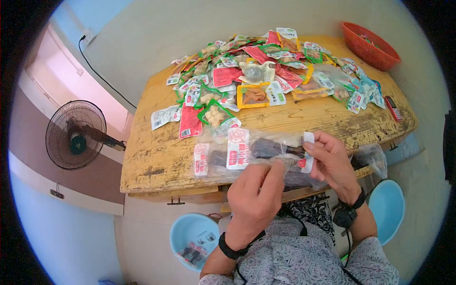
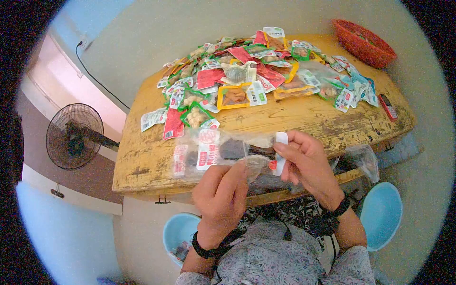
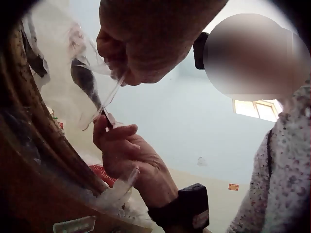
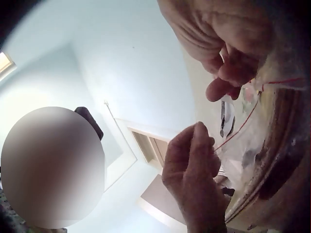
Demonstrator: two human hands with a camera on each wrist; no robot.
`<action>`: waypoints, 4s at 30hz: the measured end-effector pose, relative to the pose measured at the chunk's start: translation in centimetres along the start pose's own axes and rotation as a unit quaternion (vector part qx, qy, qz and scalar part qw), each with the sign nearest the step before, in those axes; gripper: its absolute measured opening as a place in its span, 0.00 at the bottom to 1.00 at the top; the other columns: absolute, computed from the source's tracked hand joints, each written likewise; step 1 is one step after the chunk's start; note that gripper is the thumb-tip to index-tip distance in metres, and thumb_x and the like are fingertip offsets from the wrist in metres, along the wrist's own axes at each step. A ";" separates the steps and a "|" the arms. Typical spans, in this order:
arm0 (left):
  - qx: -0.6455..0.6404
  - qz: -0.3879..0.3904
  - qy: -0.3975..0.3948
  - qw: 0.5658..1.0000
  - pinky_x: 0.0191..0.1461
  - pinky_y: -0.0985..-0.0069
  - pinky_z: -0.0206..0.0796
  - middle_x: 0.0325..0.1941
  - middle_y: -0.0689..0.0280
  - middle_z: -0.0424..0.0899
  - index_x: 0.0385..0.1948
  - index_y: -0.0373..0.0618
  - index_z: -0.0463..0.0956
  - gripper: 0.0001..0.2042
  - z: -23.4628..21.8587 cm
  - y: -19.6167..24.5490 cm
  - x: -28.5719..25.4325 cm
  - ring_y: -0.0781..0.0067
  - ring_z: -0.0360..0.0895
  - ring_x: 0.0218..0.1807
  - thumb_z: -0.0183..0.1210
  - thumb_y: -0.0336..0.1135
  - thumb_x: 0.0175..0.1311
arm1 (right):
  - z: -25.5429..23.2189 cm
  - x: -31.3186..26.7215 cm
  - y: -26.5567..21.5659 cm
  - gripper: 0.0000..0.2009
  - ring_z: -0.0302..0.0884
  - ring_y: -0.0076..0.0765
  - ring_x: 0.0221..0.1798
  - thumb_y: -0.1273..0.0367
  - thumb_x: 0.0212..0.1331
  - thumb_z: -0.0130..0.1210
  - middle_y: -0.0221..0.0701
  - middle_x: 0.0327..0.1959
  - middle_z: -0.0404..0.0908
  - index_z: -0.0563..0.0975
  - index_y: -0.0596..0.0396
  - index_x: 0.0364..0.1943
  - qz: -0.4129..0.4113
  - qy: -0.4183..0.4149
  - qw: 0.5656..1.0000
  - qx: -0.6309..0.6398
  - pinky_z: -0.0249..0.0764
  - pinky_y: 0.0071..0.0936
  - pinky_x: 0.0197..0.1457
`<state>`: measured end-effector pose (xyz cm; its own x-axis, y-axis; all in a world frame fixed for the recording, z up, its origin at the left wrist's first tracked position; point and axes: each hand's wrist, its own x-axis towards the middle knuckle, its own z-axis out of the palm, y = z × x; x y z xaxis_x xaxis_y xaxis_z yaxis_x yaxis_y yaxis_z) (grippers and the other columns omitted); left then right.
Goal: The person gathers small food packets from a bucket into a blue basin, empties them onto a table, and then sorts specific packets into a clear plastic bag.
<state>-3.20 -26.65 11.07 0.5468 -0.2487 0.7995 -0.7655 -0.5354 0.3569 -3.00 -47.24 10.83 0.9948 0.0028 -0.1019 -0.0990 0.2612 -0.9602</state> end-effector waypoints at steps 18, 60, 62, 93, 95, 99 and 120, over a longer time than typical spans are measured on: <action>-0.067 0.013 -0.055 0.996 0.33 0.66 0.71 0.33 0.60 0.79 0.43 0.42 0.83 0.13 0.4 -2.7 -0.2 0.59 0.78 0.31 0.68 0.26 0.54 | 3.2 6.5 0.8 0.24 0.84 0.27 0.48 0.76 0.59 0.66 0.37 0.50 0.84 0.72 0.62 0.59 -0.066 -0.063 0.987 -0.133 0.83 0.26 0.48; 0.153 -0.089 -0.250 0.952 0.78 0.46 0.43 0.75 0.52 0.66 0.66 0.44 0.70 0.35 -2.4 -8.8 -0.8 0.47 0.57 0.78 0.66 0.53 0.59 | 1.3 15.9 -5.8 0.08 0.80 0.48 0.36 0.66 0.63 0.55 0.38 0.29 0.80 0.79 0.56 0.36 -0.363 0.007 0.786 -0.500 0.74 0.43 0.39; 0.147 -0.078 -0.234 0.958 0.78 0.46 0.43 0.75 0.53 0.67 0.65 0.44 0.71 0.35 -2.2 -9.0 -1.0 0.48 0.58 0.78 0.67 0.52 0.58 | 0.1 19.8 -7.0 0.08 0.80 0.44 0.40 0.66 0.63 0.55 0.34 0.33 0.81 0.80 0.55 0.37 -0.383 0.055 0.716 -0.581 0.75 0.42 0.41; 0.123 -0.079 -0.240 0.960 0.80 0.49 0.42 0.77 0.56 0.63 0.69 0.46 0.67 0.31 -3.0 -8.6 -0.7 0.51 0.55 0.79 0.58 0.49 0.67 | -14.0 22.3 -10.1 0.21 0.75 0.52 0.63 0.50 0.68 0.51 0.35 0.65 0.75 0.77 0.36 0.62 -0.066 0.055 0.585 -0.807 0.73 0.52 0.61; 0.126 -0.083 -0.241 0.959 0.79 0.49 0.42 0.77 0.56 0.63 0.69 0.46 0.67 0.31 -3.1 -8.5 -0.6 0.51 0.55 0.79 0.59 0.48 0.66 | -13.9 23.5 -10.0 0.20 0.75 0.52 0.62 0.53 0.67 0.53 0.37 0.63 0.76 0.78 0.39 0.60 -0.066 0.069 0.553 -0.828 0.73 0.53 0.59; 0.108 -0.131 -0.270 0.948 0.79 0.49 0.43 0.77 0.56 0.63 0.69 0.46 0.67 0.32 -3.4 -7.8 0.7 0.50 0.55 0.79 0.61 0.48 0.65 | -10.3 26.0 -10.0 0.19 0.76 0.52 0.60 0.57 0.65 0.55 0.39 0.58 0.79 0.79 0.47 0.57 -0.190 0.105 0.566 -0.796 0.75 0.51 0.57; 0.064 -0.107 -0.241 0.962 0.79 0.46 0.40 0.77 0.55 0.62 0.67 0.44 0.69 0.33 -3.8 -9.4 0.2 0.49 0.54 0.79 0.66 0.48 0.60 | 10.4 42.9 -7.0 0.36 0.78 0.50 0.60 0.31 0.63 0.41 0.39 0.55 0.83 0.81 0.42 0.58 -0.126 -0.121 0.577 -0.798 0.74 0.53 0.60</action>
<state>2.85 -18.60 9.68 0.8049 -0.4506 0.3861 -0.5864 -0.7036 0.4014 40.60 -38.87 15.85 0.9377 0.3435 -0.0520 0.3451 -0.9382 0.0269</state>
